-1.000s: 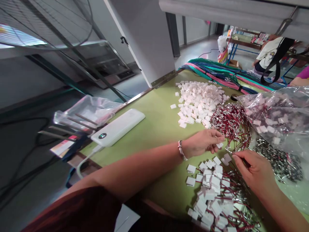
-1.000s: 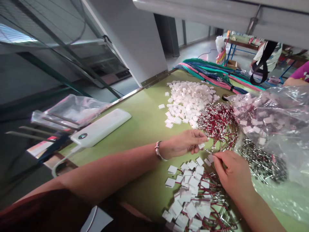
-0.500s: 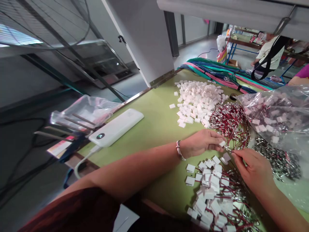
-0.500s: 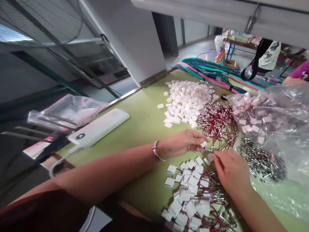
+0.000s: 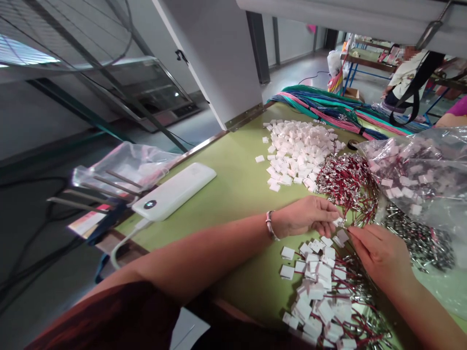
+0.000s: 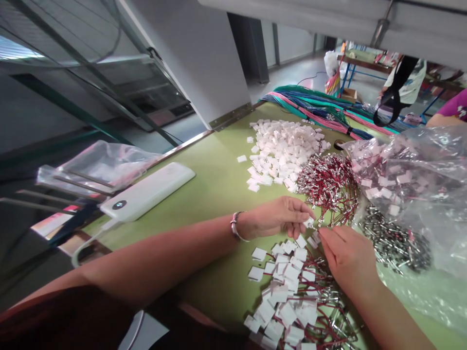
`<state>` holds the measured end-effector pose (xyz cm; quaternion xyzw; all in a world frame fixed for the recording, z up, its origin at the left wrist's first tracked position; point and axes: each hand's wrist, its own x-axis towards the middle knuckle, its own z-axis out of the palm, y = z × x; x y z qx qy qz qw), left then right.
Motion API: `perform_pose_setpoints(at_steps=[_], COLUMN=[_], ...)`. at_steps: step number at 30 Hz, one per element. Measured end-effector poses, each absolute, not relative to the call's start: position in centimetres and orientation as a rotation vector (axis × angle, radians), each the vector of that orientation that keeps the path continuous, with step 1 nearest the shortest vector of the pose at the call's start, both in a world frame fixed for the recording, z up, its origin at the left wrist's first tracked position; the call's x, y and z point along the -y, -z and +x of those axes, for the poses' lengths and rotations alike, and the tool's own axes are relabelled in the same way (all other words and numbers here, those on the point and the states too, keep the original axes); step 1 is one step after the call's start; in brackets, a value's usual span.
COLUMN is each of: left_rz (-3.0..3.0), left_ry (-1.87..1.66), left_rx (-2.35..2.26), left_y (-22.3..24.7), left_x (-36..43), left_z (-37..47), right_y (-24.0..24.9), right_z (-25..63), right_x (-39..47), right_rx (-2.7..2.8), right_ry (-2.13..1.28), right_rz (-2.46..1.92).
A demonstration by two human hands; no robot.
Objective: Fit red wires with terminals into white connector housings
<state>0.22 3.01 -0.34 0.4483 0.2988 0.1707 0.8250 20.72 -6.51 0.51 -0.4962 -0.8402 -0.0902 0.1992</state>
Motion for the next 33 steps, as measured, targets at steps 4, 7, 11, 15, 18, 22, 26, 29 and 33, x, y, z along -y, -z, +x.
perform_pose_setpoints(at_steps=[4,7,11,15,18,22,26,29,33], left_rz=[0.897,0.877,0.938,1.121,1.173,1.136,1.196,1.211,1.179], left_ry=[-0.349,-0.350,-0.351,-0.356,-0.395,-0.456,-0.398,-0.428,-0.411], left_rx=[-0.633,-0.631,-0.629,-0.660,-0.741,-0.801,-0.801,-0.768,-0.706], left_y=[0.2,0.2,0.1,-0.4,-0.6,-0.8,-1.0,-1.1,-0.8], left_x=[-3.1,-3.1,-3.0,-2.6,-2.0,-1.4,-1.4,-1.8,-2.0], left_z=[0.3,0.3,0.3,0.5,0.9,1.6,1.7,1.5,1.3], right_y=[-0.6,-0.6,-0.5,-0.6,-0.7,-0.8,-0.9,-0.9,-1.0], right_z=[20.6,20.6,20.6,20.2,19.7,19.2,19.1,19.3,19.5], right_x=[6.4,6.4,6.4,6.5,6.7,6.7,6.7,6.7,6.6], right_rx=[2.349,2.347,2.349,2.356,2.320,2.275,2.278,2.301,2.317], right_ry=[0.230,0.215,0.203,0.218,0.314,0.383,0.371,0.292,0.123], right_rz=[-1.378,-1.374,-1.378,-1.441,-1.518,-1.597,-1.634,-1.603,-1.505])
